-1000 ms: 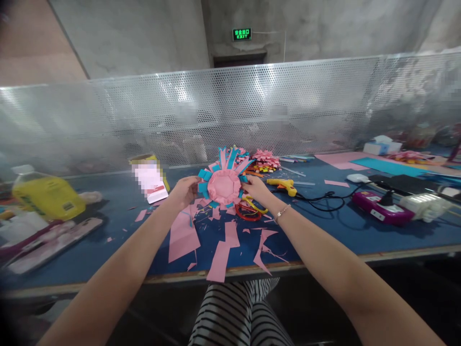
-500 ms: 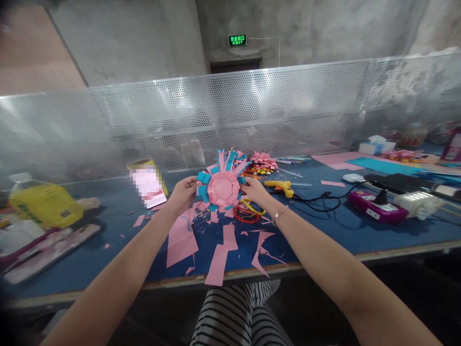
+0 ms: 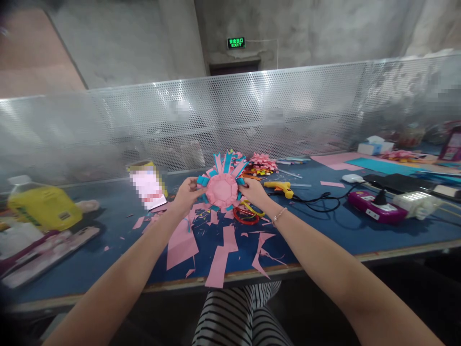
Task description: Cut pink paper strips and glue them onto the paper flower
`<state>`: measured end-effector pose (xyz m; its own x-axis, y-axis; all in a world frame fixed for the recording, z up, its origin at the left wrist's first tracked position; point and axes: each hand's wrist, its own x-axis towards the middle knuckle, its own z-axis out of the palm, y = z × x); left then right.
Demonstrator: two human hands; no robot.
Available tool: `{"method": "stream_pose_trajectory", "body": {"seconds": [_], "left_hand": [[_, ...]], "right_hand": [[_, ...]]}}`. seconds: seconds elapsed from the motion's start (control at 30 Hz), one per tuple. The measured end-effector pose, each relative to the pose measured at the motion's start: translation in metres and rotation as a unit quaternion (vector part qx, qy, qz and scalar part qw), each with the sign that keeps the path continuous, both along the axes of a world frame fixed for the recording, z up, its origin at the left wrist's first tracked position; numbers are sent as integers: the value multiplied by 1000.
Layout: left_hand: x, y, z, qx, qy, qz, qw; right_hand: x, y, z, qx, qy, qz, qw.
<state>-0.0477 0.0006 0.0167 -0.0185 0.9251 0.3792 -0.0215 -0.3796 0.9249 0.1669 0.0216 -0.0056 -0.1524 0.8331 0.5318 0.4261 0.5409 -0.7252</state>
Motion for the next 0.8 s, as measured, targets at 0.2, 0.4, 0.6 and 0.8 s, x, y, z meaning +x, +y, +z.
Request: {"method": "stream_pose_trajectory", "body": {"seconds": [0.2,0.4,0.6,0.8], "left_hand": [[-4,0,3,-141,-67,-56,986],[-7,-5,4,-197,-65,-152,966],[-3,-8,6,-164,-31,-137,976],[-5,-8,9,-133,-36,-120,983]], "right_hand": [[0,2,-2,-8,0,15,1000],[1,1,-2,-8,47,48,998],[0,0,0,-33,95,59,993],[1,0,-1,-119,189,137,965]]}}
